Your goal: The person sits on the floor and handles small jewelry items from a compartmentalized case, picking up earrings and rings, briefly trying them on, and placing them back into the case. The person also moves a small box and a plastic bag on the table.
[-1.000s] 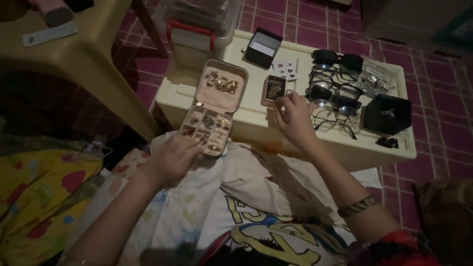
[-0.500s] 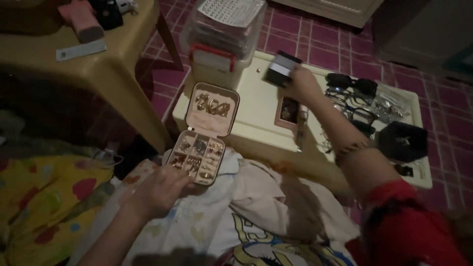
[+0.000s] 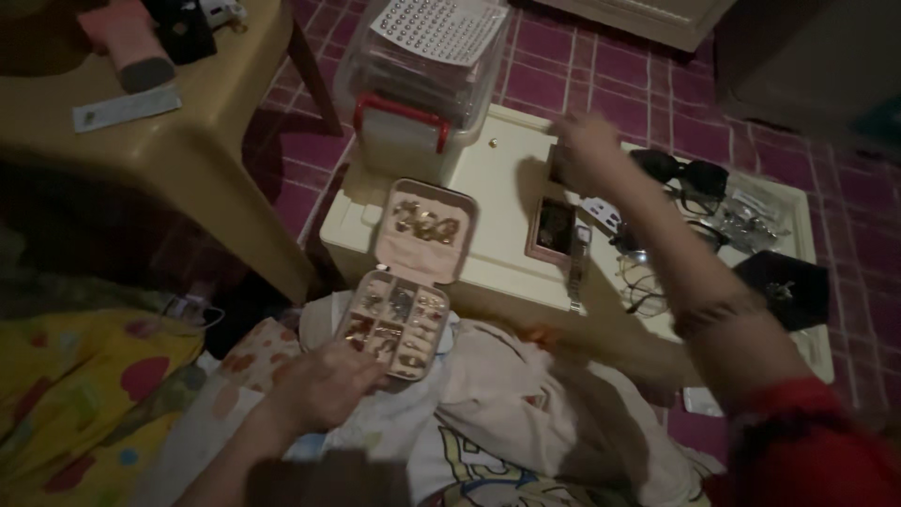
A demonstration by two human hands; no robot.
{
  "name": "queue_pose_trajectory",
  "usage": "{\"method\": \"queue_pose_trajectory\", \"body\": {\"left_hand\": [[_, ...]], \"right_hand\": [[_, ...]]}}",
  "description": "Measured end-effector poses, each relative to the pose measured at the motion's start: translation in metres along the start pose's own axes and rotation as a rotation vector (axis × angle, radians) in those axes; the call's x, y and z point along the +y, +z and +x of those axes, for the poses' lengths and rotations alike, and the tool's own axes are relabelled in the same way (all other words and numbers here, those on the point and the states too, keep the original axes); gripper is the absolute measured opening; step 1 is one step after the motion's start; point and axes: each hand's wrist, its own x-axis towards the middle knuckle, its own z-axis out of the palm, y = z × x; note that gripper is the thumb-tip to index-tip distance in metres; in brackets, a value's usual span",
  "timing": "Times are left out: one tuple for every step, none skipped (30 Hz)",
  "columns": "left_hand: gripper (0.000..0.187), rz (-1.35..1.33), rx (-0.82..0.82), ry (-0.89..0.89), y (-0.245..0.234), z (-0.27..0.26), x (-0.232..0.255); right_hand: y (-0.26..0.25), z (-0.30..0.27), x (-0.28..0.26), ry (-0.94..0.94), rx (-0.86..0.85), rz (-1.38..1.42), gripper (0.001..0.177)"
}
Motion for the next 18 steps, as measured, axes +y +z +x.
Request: {"method": "queue_pose_trajectory", "body": {"left_hand": [[0.030, 0.093, 0.067, 0.066, 0.001, 0.003, 0.001], [0.032, 0.188, 0.135, 0.133, 0.003, 0.008, 0.004], [0.033, 0.283, 0.202, 0.200, 0.005, 0.014, 0.005], [0.033, 0.228, 0.196, 0.201, 0.007, 0.020, 0.006], [0.033, 0.173, 0.191, 0.200, 0.008, 0.026, 0.006], [0.033, 0.118, 0.186, 0.199, 0.010, 0.031, 0.005], [0.033, 0.133, 0.165, 0.208, 0.010, 0.036, 0.005], [0.032, 0.144, 0.145, 0.218, 0.012, 0.042, 0.004], [0.032, 0.154, 0.125, 0.229, 0.013, 0.047, 0.004], [0.033, 0.189, 0.149, 0.238, 0.015, 0.052, 0.004], [0.033, 0.223, 0.174, 0.248, 0.017, 0.057, 0.004], [0.034, 0.257, 0.197, 0.257, 0.019, 0.062, 0.004], [0.032, 0.247, 0.198, 0.262, 0.021, 0.067, 0.005], [0.031, 0.240, 0.201, 0.268, 0.022, 0.072, 0.006], [0.030, 0.233, 0.203, 0.273, 0.023, 0.077, 0.008], [0.031, 0.236, 0.199, 0.274, 0.025, 0.082, 0.009], [0.033, 0.240, 0.195, 0.275, 0.027, 0.086, 0.011], [0.034, 0.244, 0.190, 0.273, 0.028, 0.090, 0.012]], "right_hand": [[0.009, 0.015, -0.014, -0.006, -0.023, 0.156, 0.049], [0.020, 0.031, -0.027, -0.013, -0.045, 0.312, 0.053], [0.032, 0.046, -0.041, 0.077, -0.038, 0.578, 0.040], [0.042, 0.056, -0.051, 0.168, -0.032, 0.844, 0.032], [0.050, 0.061, -0.054, 0.016, -0.026, 0.569, 0.028], [0.059, 0.063, -0.057, -0.131, -0.019, 0.291, 0.024], [0.065, 0.065, -0.059, -0.275, -0.011, 0.011, 0.020], [0.069, 0.066, -0.059, -0.255, 0.013, 0.027, 0.018], [0.072, 0.066, -0.061, -0.234, 0.038, 0.042, 0.018], [0.072, 0.060, -0.060, -0.207, 0.060, 0.056, 0.019], [0.069, 0.053, -0.057, -0.172, 0.059, 0.119, 0.018], [0.062, 0.043, -0.056, -0.136, 0.058, 0.183, 0.018], [0.053, 0.032, -0.054, -0.100, 0.058, 0.247, 0.019], [0.042, 0.013, -0.053, -0.082, 0.134, 0.304, 0.015], [0.031, -0.014, -0.051, -0.065, 0.209, 0.360, 0.025], [0.018, -0.038, -0.052, -0.043, 0.288, 0.373, 0.022], [0.005, -0.061, -0.052, -0.021, 0.367, 0.385, 0.018], [-0.007, -0.087, -0.053, 0.022, 0.381, 0.433, 0.017]]}}
